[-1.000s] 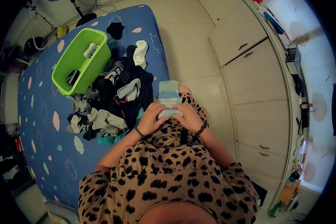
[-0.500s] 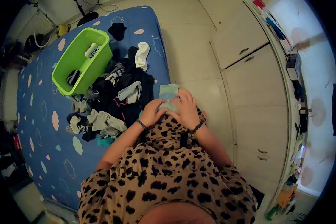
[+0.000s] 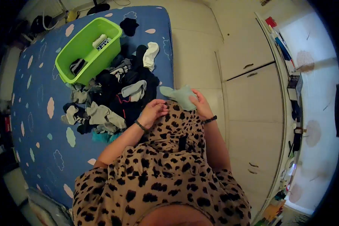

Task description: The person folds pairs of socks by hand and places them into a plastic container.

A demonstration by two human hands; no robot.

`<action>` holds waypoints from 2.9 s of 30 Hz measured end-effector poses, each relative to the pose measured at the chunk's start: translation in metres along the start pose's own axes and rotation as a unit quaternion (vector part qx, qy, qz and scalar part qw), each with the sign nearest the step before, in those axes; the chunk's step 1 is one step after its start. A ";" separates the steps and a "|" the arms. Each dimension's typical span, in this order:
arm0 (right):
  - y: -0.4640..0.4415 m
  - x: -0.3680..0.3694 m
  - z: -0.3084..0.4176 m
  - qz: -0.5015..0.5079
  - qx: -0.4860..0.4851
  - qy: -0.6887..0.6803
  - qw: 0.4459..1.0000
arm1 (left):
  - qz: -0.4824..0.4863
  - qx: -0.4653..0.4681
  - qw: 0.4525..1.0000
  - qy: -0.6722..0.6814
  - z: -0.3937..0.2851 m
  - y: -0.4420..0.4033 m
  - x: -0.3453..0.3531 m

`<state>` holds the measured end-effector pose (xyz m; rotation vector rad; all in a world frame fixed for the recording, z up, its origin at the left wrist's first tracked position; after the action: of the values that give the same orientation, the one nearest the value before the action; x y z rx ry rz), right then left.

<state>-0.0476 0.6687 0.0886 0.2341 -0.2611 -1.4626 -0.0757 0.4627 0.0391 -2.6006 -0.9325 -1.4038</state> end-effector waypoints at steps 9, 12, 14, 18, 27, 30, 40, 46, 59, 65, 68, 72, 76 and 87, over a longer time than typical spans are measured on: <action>0.035 0.034 0.037 0.011 -0.083 0.091 0.992 | 0.125 -0.031 0.977 0.168 -0.017 -0.015 0.072; 0.046 0.057 0.076 0.048 -0.118 0.283 0.951 | 0.205 -0.032 0.928 0.309 -0.024 -0.012 0.076; 0.051 0.071 0.092 0.080 -0.123 0.341 0.929 | 0.238 -0.024 0.915 0.325 -0.020 -0.014 0.071; 0.054 0.102 0.091 0.160 -0.174 0.479 0.845 | 0.147 -0.135 0.947 0.250 0.014 -0.015 0.035; 0.044 0.099 0.029 0.200 -0.008 0.316 0.927 | 0.280 -0.184 0.942 -0.012 0.039 0.003 0.044; 0.047 0.096 0.046 0.112 0.039 0.340 0.933 | 0.313 -0.155 0.932 -0.095 0.030 0.014 0.048; 0.071 0.129 0.088 0.115 -0.154 0.605 0.772 | 0.212 -0.202 0.941 0.168 0.029 0.018 0.022; 0.051 0.098 0.042 0.155 -0.053 0.243 0.956 | 0.219 -0.109 0.954 0.173 0.009 0.012 0.047; 0.044 0.111 0.008 0.071 -0.026 -0.167 0.983 | 0.146 0.151 0.977 0.033 -0.035 0.033 0.081; 0.051 0.110 -0.009 0.054 0.013 -0.134 0.989 | 0.033 0.180 0.974 -0.134 -0.033 0.029 0.060; 0.062 0.121 0.020 0.093 -0.045 0.030 0.994 | -0.037 0.206 0.957 -0.201 -0.045 0.037 0.062; 0.070 0.104 0.053 -0.063 -0.072 0.219 0.971 | 0.009 0.207 0.943 -0.259 -0.052 0.066 0.067; 0.074 0.091 0.087 -0.139 -0.159 0.215 0.954 | 0.167 0.052 0.984 -0.042 -0.051 0.094 0.106; 0.070 0.100 0.048 -0.019 -0.047 0.016 0.999 | 0.126 0.124 0.931 -0.319 -0.072 0.033 0.072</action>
<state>0.0127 0.5759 0.1590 0.1879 -0.1624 -1.5042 -0.0828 0.4482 0.1456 -2.8656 -0.7073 -0.3385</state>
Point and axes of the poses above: each hand's wrist, its own y-axis away from the middle knuckle, its own x-axis out of the palm, z = x × y, the point moved 7 cm from there along -y, towards the middle knuckle, and after that the axes turned 15 degrees about z, right-handed, at the moved point
